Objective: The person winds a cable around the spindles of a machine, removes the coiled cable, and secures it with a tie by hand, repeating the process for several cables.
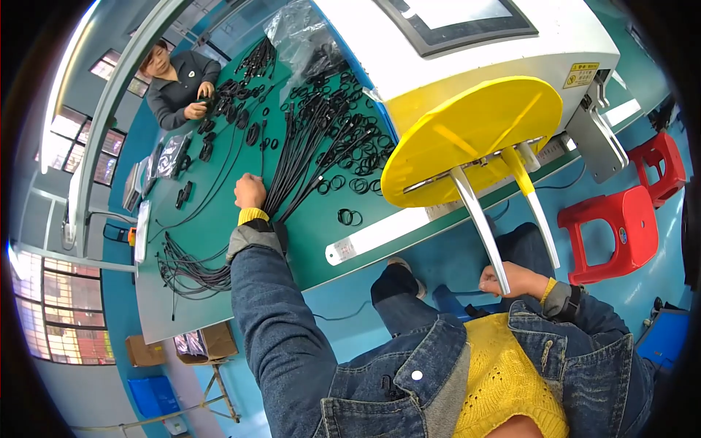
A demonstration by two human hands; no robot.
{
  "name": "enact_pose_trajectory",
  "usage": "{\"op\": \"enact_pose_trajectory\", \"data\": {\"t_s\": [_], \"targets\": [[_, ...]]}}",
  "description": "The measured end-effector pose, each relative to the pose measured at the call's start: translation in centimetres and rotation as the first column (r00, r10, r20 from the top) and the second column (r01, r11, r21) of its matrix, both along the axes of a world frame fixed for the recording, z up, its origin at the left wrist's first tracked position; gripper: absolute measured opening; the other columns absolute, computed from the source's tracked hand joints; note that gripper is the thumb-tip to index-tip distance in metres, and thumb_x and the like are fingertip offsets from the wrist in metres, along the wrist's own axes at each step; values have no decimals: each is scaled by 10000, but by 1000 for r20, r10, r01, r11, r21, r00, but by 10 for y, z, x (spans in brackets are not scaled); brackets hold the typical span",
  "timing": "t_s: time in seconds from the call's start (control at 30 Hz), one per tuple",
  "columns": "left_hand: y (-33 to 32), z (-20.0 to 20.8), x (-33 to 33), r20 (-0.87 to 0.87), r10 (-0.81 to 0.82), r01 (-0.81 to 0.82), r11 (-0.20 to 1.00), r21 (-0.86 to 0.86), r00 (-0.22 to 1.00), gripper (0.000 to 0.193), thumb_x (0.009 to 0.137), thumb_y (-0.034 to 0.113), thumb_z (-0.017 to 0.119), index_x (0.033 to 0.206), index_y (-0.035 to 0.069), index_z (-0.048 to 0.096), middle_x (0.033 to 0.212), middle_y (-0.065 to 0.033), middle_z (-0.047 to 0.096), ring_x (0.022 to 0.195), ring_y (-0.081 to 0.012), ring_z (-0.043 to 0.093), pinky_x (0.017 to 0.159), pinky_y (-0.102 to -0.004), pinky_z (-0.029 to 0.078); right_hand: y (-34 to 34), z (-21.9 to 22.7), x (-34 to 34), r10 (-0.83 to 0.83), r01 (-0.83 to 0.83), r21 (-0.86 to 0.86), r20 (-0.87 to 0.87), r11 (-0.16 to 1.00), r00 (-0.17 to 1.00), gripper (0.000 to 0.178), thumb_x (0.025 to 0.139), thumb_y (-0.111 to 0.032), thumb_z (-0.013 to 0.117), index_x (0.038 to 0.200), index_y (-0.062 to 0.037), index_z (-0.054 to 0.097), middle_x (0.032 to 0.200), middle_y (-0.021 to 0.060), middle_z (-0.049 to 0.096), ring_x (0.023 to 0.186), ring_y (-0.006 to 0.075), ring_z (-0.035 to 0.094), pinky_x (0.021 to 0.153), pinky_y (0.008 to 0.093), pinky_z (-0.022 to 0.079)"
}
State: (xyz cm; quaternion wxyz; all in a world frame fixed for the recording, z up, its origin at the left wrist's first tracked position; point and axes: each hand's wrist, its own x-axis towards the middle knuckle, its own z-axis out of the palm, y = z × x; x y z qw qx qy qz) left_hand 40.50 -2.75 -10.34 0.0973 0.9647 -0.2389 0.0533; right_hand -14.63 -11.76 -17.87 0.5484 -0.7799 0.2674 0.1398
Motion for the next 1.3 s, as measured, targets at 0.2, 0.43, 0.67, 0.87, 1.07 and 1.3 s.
{"op": "enact_pose_trajectory", "data": {"t_s": [0.2,0.43,0.67,0.87,1.07,1.3], "targets": [[34,61,-6,396,-79,356,620,-699,915,218,880,138,484,1017,-13,558,661,-38,521,574,-131,462,548,-269,391,-1,5,19,58,-58,-11,-26,998,998,290,800,-291,561,844,-9,611,650,112,611,589,223,607,579,334,469],[94,124,-213,442,-330,548,410,-729,834,213,903,96,438,969,-41,587,672,-21,523,530,-76,375,464,-205,289,-1,23,7,-55,88,-120,256,989,965,255,821,-265,546,885,-24,600,734,93,615,588,170,579,541,305,453],[122,104,-356,401,-730,800,334,-498,554,113,819,38,480,803,-21,575,627,-98,498,503,-190,425,453,-272,319,-15,141,-23,-440,154,438,684,886,582,480,899,-381,465,1134,32,532,802,52,609,586,58,507,500,195,423],[100,107,-379,251,-730,742,487,-461,635,115,832,83,503,823,-3,578,596,-84,457,488,-201,410,444,-286,299,-17,167,-53,20,280,-171,882,945,471,374,816,-271,616,1043,21,557,803,93,604,598,129,536,519,229,446],[90,116,-390,251,-774,778,440,-449,582,108,835,83,514,832,-10,569,596,-84,452,484,-188,397,447,-284,292,-26,170,-54,329,783,-445,888,434,322,349,713,-153,711,984,7,559,814,122,589,624,186,549,508,253,445],[85,128,-393,173,-772,725,460,-512,612,112,835,51,518,882,-26,583,616,-78,475,508,-172,428,470,-273,326,-33,171,-50,546,712,-674,679,199,490,306,674,-80,671,945,5,554,828,118,559,623,231,520,525,307,448]]}}
